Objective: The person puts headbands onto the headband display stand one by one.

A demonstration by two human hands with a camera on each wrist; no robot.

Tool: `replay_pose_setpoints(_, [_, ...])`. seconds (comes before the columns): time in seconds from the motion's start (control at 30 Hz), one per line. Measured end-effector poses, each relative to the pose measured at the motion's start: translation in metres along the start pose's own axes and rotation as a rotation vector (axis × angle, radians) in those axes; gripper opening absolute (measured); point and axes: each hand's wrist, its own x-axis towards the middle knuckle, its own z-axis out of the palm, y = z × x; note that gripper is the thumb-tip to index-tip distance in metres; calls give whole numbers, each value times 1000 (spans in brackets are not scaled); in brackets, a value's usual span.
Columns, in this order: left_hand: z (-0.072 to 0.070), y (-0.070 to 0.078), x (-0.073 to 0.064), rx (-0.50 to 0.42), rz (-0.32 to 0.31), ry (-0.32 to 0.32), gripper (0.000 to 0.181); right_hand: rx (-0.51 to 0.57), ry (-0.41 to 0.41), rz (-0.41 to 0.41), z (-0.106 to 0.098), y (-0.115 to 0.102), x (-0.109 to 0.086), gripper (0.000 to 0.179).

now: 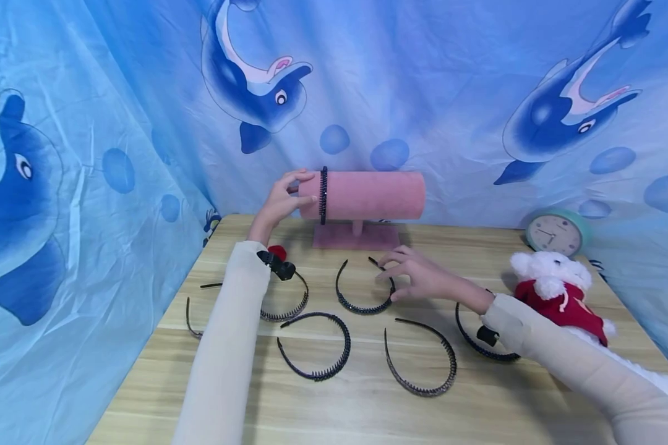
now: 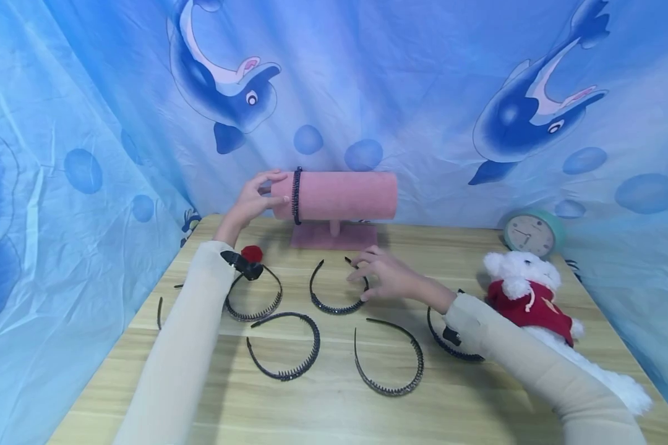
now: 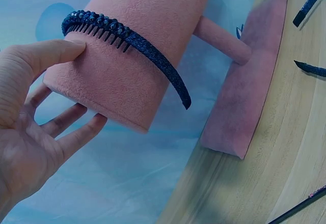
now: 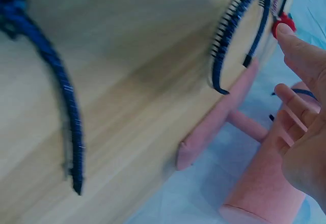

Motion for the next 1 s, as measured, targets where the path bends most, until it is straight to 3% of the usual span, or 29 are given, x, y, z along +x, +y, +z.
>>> replay_pose_setpoints(0.17, [-2, 5, -2, -19, -7, -17, 58, -1, -14, 7, 8, -2, -8, 48])
replay_pose_setpoints(0.37, [-1, 28, -15, -21, -24, -50, 59, -62, -1, -78, 18, -1, -13, 43])
replay_pose_setpoints(0.43, [-1, 30, -16, -19, -26, -53, 58, -72, -4, -104, 22, -1, -15, 40])
replay_pose_setpoints(0.53, [-2, 27, -14, -16, -29, -53, 58, -67, -8, -121, 27, 0, -15, 36])
replay_pose_setpoints(0.77, [-1, 3, -2, -6, -6, -25, 58, -89, -18, -133, 33, 1, -16, 32])
replay_pose_setpoints(1.0, [-1, 0, -1, -2, 9, -16, 57, -97, -40, -112, 38, 0, -14, 29])
